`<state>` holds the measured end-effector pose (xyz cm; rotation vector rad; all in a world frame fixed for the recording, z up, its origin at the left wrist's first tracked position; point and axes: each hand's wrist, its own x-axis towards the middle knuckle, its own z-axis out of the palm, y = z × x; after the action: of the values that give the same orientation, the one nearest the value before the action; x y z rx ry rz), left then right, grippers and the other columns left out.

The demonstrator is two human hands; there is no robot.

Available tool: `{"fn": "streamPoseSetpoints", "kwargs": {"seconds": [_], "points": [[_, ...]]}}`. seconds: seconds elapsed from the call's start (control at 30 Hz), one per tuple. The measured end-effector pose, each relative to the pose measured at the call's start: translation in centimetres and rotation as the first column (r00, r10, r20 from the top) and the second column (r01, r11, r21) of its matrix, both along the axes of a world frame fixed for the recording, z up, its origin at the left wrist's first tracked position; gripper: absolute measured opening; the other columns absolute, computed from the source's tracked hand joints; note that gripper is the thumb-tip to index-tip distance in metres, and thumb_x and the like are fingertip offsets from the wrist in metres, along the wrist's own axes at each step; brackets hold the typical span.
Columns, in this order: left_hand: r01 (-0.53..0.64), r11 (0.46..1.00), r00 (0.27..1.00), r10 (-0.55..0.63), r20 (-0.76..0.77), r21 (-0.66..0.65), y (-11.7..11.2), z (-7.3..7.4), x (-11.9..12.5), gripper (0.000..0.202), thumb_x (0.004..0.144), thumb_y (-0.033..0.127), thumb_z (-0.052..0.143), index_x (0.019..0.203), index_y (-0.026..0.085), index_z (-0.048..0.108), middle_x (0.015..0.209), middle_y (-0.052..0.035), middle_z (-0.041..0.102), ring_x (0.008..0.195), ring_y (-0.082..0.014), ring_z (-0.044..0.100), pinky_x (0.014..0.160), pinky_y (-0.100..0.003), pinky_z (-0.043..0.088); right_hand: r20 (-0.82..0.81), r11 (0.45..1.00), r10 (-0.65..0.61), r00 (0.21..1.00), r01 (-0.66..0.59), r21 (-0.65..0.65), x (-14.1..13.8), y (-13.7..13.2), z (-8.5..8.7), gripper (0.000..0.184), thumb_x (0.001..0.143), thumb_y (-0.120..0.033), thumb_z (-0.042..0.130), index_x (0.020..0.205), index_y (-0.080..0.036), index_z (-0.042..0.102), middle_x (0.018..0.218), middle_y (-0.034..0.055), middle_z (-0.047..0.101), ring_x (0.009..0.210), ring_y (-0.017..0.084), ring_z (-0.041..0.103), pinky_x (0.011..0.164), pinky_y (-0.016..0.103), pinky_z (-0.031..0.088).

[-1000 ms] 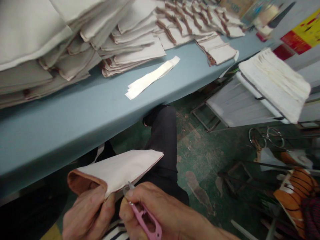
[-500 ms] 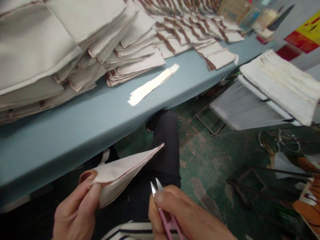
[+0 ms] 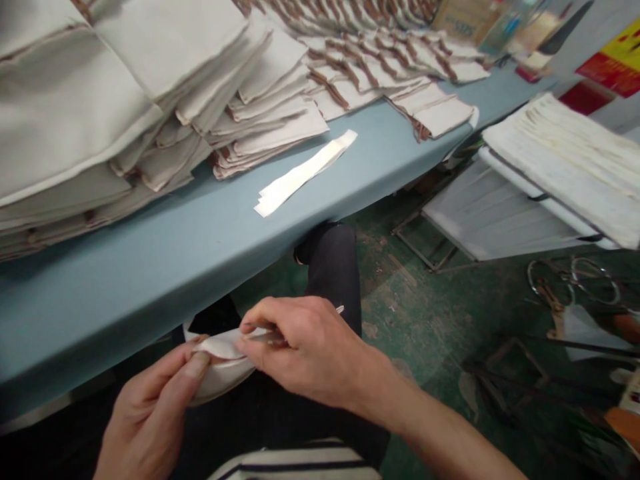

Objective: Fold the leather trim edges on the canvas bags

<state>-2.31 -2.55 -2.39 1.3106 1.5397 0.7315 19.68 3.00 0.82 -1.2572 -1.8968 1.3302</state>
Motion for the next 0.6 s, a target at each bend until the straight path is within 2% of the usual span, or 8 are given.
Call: {"fn": "streamPoseSetpoints", "kwargs": {"seconds": [0.1, 0.23, 0.37, 0.47, 0.6], "points": [[0.042, 0.999, 0.999, -0.042, -0.019, -0.015, 0.5, 0.2, -0.3, 0.042, 0.103, 0.048, 0.057, 0.077, 0.022, 0.077, 0.071, 0.0001, 0.068, 0.066, -0.0183, 0.062, 0.06, -0.024, 0.048, -0.011, 0.984, 0.124, 0.992, -0.124, -0.131, -0.3, 1.5, -0.5, 0.013, 0.094, -0.028, 0.074, 0.09, -0.016, 0.075, 0.064, -0.007, 0.055, 0.058, 0.009, 0.047, 0.057, 0.022, 0.033], [0.052, 0.998, 0.999, -0.052, -0.008, 0.032, 0.6, 0.2, -0.2, 0.041, 0.103, 0.046, 0.057, 0.074, 0.023, 0.073, 0.067, 0.0023, 0.065, 0.062, -0.0164, 0.058, 0.058, -0.024, 0.044, -0.037, 0.93, 0.255, 0.966, -0.256, -0.264, -0.4, 2.7, -0.4, 0.017, 0.093, -0.026, 0.07, 0.082, -0.014, 0.072, 0.065, -0.006, 0.057, 0.06, 0.008, 0.048, 0.054, 0.021, 0.032], [0.045, 0.998, 0.999, -0.045, -0.014, 0.034, 0.6, 0.1, -0.5, 0.038, 0.105, 0.041, 0.055, 0.078, 0.023, 0.075, 0.072, 0.0027, 0.069, 0.067, -0.0163, 0.061, 0.064, -0.024, 0.046, 0.004, 0.922, 0.311, 0.95, -0.301, -0.243, -0.5, 3.1, -0.2, 0.015, 0.093, -0.023, 0.066, 0.082, -0.014, 0.072, 0.065, -0.0058, 0.057, 0.06, 0.008, 0.049, 0.055, 0.021, 0.033], [0.106, 0.992, 0.994, -0.107, 0.0, 0.065, 0.7, -0.1, -1.0, 0.036, 0.106, 0.04, 0.054, 0.082, 0.022, 0.076, 0.073, 0.0028, 0.071, 0.066, -0.0158, 0.06, 0.062, -0.024, 0.044, 0.028, 0.924, 0.334, 0.942, -0.322, -0.205, -0.7, 3.3, -0.1, 0.017, 0.094, -0.024, 0.067, 0.081, -0.014, 0.071, 0.066, -0.0054, 0.058, 0.06, 0.008, 0.051, 0.058, 0.022, 0.033], [0.139, 0.988, 0.99, -0.138, -0.013, 0.066, 1.2, -0.1, -1.1, 0.04, 0.106, 0.039, 0.053, 0.075, 0.021, 0.07, 0.071, 0.0022, 0.068, 0.065, -0.0153, 0.059, 0.06, -0.023, 0.044, 0.102, 0.916, 0.382, 0.918, -0.362, -0.173, -1.0, 3.7, 0.2, 0.016, 0.093, -0.021, 0.067, 0.078, -0.016, 0.067, 0.062, -0.0073, 0.052, 0.056, 0.007, 0.046, 0.056, 0.024, 0.027]]}}
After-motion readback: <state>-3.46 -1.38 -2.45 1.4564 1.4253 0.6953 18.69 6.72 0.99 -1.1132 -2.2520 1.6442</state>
